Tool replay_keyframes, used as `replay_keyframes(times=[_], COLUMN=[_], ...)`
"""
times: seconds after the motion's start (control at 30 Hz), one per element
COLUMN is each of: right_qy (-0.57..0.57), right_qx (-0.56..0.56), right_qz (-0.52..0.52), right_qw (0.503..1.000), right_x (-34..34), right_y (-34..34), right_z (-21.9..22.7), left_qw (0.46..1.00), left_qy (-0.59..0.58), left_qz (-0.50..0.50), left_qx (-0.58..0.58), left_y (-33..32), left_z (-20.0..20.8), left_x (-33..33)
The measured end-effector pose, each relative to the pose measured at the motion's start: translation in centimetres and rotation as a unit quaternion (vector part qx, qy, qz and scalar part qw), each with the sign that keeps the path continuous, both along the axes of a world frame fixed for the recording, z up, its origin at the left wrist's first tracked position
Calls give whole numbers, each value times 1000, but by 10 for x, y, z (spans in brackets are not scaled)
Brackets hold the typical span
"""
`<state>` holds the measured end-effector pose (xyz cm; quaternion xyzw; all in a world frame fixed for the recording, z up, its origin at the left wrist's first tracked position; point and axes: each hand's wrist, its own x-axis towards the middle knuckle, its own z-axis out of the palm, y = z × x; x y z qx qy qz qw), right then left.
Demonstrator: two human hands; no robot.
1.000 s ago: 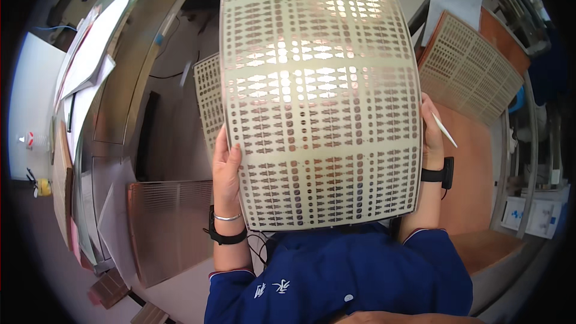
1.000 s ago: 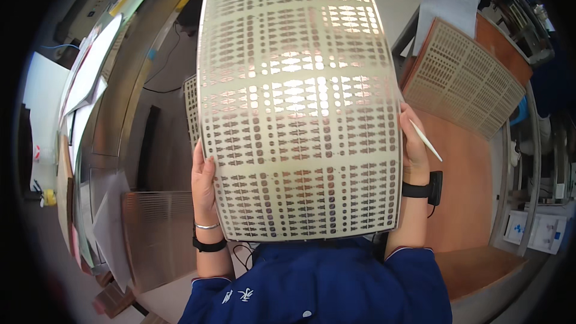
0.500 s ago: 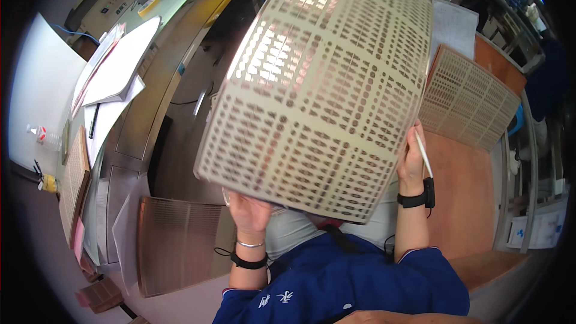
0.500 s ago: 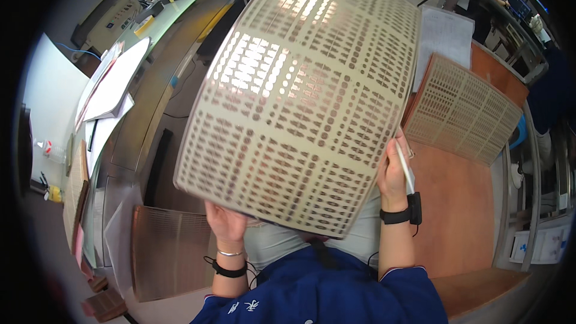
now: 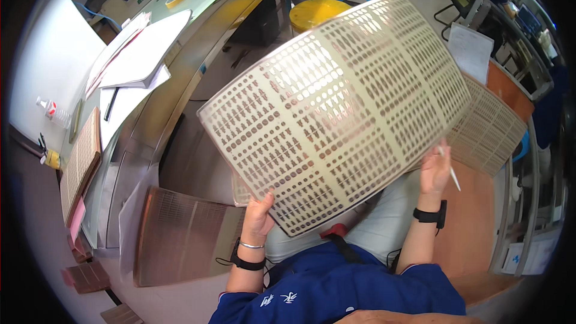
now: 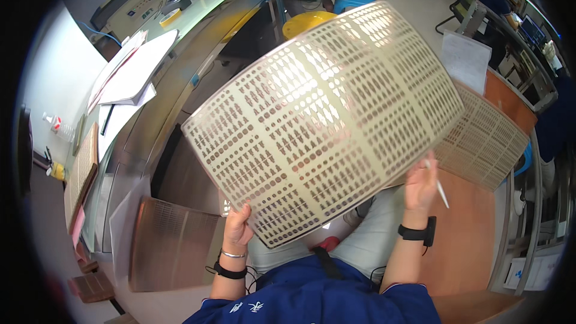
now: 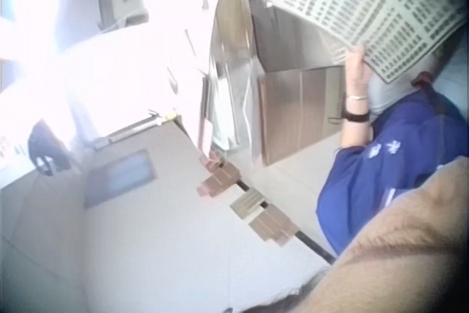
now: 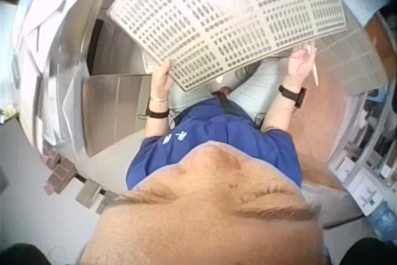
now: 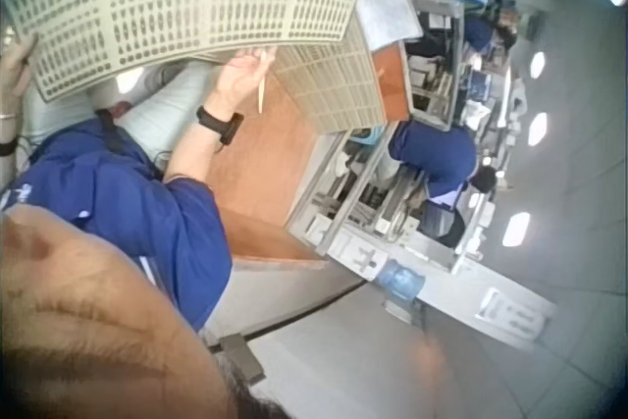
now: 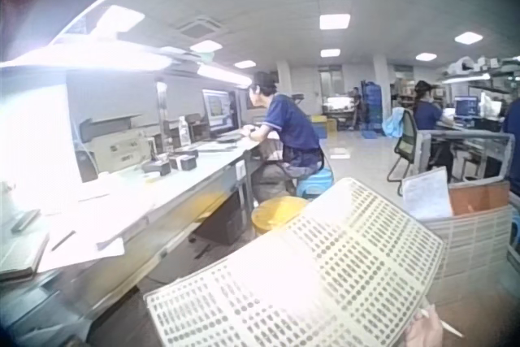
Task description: The recorder is inspecting large metal sheets with patterned cutouts, flipping them over, and using a pen to mark specific areas.
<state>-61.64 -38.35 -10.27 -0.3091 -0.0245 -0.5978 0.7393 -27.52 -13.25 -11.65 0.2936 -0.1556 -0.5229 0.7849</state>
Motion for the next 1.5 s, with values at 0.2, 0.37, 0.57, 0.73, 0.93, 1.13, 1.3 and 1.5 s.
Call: replay_keyframes(times=[0.2,0.37,0.57,0.73,0.93,1.13,1.3,1.5], right_qy=[39,106,200,202,245,270,294,387], right_qx=[196,184,156,181,178,170,183,171], right_qz=[-307,-373,-402,-421,-421,-407,-414,-408], right_qw=[930,903,880,866,855,856,842,809], right_x=[-66,-75,-102,-94,-96,-96,-80,-74], right_y=[-7,8,2,2,1,2,5,5], right_z=[24,20,-15,-1,-7,-5,0,-2], left_qw=[996,994,988,989,991,988,983,966], left_qy=[-8,-45,-69,-35,-3,-25,-68,-128], left_qz=[77,84,117,133,123,131,135,170], left_qx=[38,48,70,54,48,77,105,146], left_y=[17,21,12,3,3,4,13,20], left_z=[-15,-8,5,0,1,-10,-16,-13], left_x=[28,34,38,41,44,49,58,59])
